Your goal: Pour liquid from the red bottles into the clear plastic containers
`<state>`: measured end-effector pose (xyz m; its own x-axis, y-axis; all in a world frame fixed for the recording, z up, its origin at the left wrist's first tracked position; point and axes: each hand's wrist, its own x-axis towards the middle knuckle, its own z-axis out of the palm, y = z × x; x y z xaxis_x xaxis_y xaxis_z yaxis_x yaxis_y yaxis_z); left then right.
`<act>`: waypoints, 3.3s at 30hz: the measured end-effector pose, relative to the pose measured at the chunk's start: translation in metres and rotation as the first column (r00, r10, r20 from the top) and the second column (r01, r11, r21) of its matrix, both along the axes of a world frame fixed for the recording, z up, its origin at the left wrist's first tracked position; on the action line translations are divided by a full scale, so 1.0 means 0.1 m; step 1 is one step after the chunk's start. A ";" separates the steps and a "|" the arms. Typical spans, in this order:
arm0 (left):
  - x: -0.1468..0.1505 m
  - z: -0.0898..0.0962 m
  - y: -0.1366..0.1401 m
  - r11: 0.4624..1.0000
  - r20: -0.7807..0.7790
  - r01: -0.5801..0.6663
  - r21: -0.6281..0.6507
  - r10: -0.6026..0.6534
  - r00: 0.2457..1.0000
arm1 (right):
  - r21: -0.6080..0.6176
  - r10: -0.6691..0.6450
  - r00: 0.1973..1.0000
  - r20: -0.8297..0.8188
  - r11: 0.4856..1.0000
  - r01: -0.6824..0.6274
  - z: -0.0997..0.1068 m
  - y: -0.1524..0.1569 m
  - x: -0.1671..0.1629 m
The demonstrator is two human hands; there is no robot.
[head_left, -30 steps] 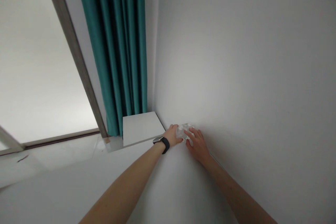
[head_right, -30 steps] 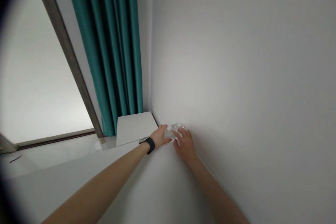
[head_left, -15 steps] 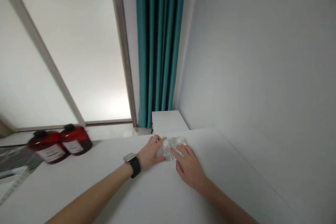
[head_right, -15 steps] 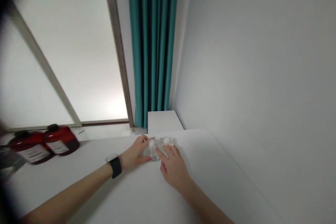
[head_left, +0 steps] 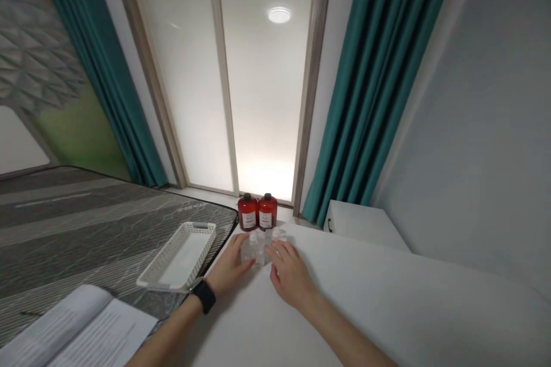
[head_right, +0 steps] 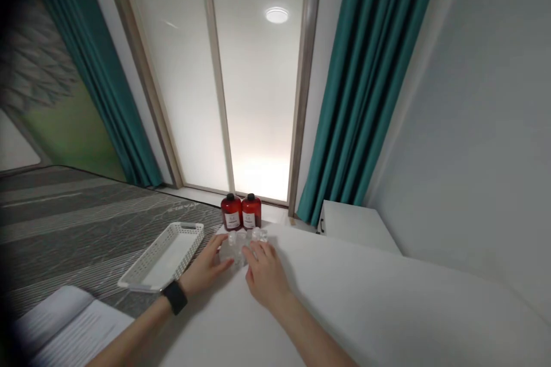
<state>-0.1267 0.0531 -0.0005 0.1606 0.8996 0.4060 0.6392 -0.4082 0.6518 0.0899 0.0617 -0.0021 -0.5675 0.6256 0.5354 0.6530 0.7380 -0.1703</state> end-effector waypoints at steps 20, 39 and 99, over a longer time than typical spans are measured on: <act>-0.04 -0.07 -0.01 0.996 0.223 0.008 -0.089 0.012 0.975 | 0.126 -0.201 0.977 0.072 0.973 0.191 -0.09 0.15 1.41; 1.62 0.09 0.10 0.964 -0.253 0.264 0.018 -0.251 0.934 | 0.183 -0.439 0.892 -0.108 0.873 0.452 -0.16 -0.37 2.20; 1.24 0.03 -0.78 0.870 -0.031 0.493 -0.028 -0.494 0.869 | -0.502 -0.139 0.988 -0.072 0.861 0.084 0.60 -1.26 1.19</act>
